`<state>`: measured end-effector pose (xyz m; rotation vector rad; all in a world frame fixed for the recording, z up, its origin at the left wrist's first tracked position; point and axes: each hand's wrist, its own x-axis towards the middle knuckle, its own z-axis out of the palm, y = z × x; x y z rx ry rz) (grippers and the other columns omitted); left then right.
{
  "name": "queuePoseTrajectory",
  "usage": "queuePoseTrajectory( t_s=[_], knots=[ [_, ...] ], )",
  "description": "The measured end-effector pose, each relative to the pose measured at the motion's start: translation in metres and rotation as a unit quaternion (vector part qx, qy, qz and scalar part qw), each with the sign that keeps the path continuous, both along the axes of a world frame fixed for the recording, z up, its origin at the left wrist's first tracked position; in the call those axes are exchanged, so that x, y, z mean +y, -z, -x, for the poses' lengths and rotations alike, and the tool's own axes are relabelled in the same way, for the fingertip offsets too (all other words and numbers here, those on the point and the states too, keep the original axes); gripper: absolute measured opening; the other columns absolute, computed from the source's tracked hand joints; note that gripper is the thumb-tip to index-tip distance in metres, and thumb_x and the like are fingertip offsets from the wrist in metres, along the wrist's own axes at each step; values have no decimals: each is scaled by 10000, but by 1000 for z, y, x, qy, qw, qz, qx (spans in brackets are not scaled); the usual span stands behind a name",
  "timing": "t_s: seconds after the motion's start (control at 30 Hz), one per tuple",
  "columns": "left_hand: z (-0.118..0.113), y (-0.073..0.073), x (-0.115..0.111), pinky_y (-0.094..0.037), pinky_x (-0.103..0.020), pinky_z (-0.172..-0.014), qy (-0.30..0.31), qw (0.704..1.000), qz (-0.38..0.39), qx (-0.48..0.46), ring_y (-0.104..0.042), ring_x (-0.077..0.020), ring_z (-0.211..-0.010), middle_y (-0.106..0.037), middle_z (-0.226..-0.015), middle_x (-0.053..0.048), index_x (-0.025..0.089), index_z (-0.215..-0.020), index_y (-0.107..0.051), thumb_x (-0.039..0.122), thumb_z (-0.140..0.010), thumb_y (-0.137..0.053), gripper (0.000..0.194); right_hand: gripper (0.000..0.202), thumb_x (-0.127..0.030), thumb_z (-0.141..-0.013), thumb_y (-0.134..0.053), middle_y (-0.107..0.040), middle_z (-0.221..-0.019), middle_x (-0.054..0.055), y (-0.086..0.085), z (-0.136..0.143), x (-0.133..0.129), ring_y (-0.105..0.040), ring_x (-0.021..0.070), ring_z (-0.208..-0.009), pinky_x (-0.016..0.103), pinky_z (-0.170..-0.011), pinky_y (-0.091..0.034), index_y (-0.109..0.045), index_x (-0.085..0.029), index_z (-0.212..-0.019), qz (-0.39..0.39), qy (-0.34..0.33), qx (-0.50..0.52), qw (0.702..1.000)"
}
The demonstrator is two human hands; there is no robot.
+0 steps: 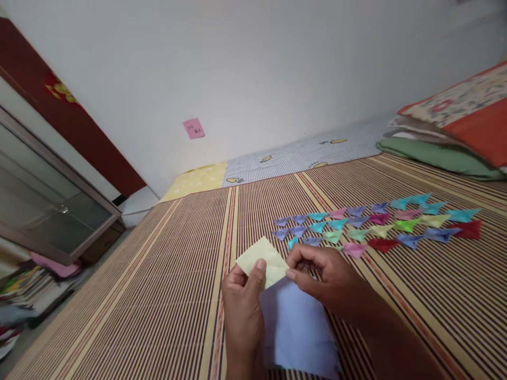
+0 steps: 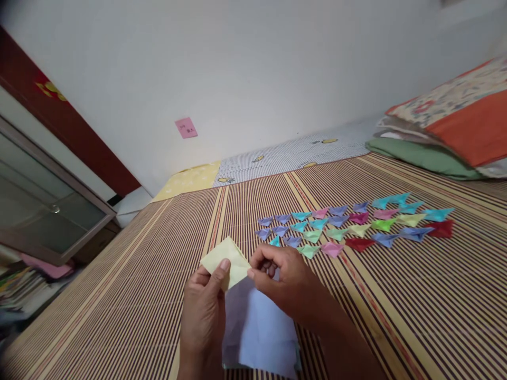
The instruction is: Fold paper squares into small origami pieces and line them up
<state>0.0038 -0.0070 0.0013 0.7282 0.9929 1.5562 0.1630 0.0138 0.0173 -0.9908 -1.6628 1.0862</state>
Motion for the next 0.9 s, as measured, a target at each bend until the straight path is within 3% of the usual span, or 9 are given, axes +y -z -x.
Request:
queuePoseTrajectory(
  t_s=[0.1, 0.23, 0.37, 0.5, 0.63, 0.8, 0.9],
  knots=[
    [2, -3, -4, -549, -284, -674, 50, 995, -8, 90, -698, -181, -702, -782, -813, -81, 130, -1019, -806, 351, -810, -823, 304, 155, -332, -815, -714, -609, -748, -13, 2, 0, 1, -532, 152, -696, 279, -640, -424, -669, -193, -868, 29, 0, 41, 999],
    [0, -8, -6, -487, -235, -585, 122, 978, -1, 170, -614, -143, -629, -738, -735, -65, 112, -941, -812, 374, -812, -811, 292, 186, -358, -840, -705, -539, -639, -32, 5, 3, 1, -476, 132, -598, 260, -538, -357, -658, -189, -778, 52, 20, 59, 997],
    [0, -7, -3, -458, -218, -547, 70, 984, 12, 166, -554, -118, -578, -692, -684, -41, 111, -819, -796, 377, -736, -863, 286, 233, -377, -875, -686, -574, -666, -19, 10, 3, 3, -509, 130, -605, 261, -555, -388, -630, -186, -755, 61, 14, 105, 992],
    [6, -4, -4, -399, -199, -506, 30, 988, -1, 152, -475, -92, -534, -616, -620, -7, 118, -896, -811, 429, -787, -824, 330, 228, -376, -885, -677, -586, -702, -11, 17, -1, 6, -537, 140, -652, 274, -600, -416, -617, -187, -771, 64, 7, 110, 992],
    [10, -6, -7, -412, -199, -540, 77, 982, -20, 173, -496, -103, -581, -620, -657, -13, 136, -962, -809, 431, -863, -761, 315, 229, -396, -896, -668, -615, -735, 6, 18, -2, 6, -565, 159, -683, 285, -617, -437, -637, -188, -805, 69, -10, 99, 993],
    [6, -10, -8, -416, -204, -555, 143, 970, -31, 196, -449, -92, -551, -565, -603, 9, 138, -827, -798, 423, -895, -728, 301, 262, -423, -921, -649, -563, -673, -15, 13, 0, 3, -508, 136, -611, 260, -546, -391, -652, -183, -816, 78, 6, 97, 992],
    [8, -9, -7, -427, -210, -584, 124, 975, -22, 183, -501, -114, -614, -593, -669, -4, 169, -1022, -790, 448, -937, -673, 314, 300, -444, -934, -635, -552, -660, -16, 13, -1, 3, -494, 131, -597, 253, -529, -376, -637, -180, -790, 92, 13, 113, 989]
  ],
)
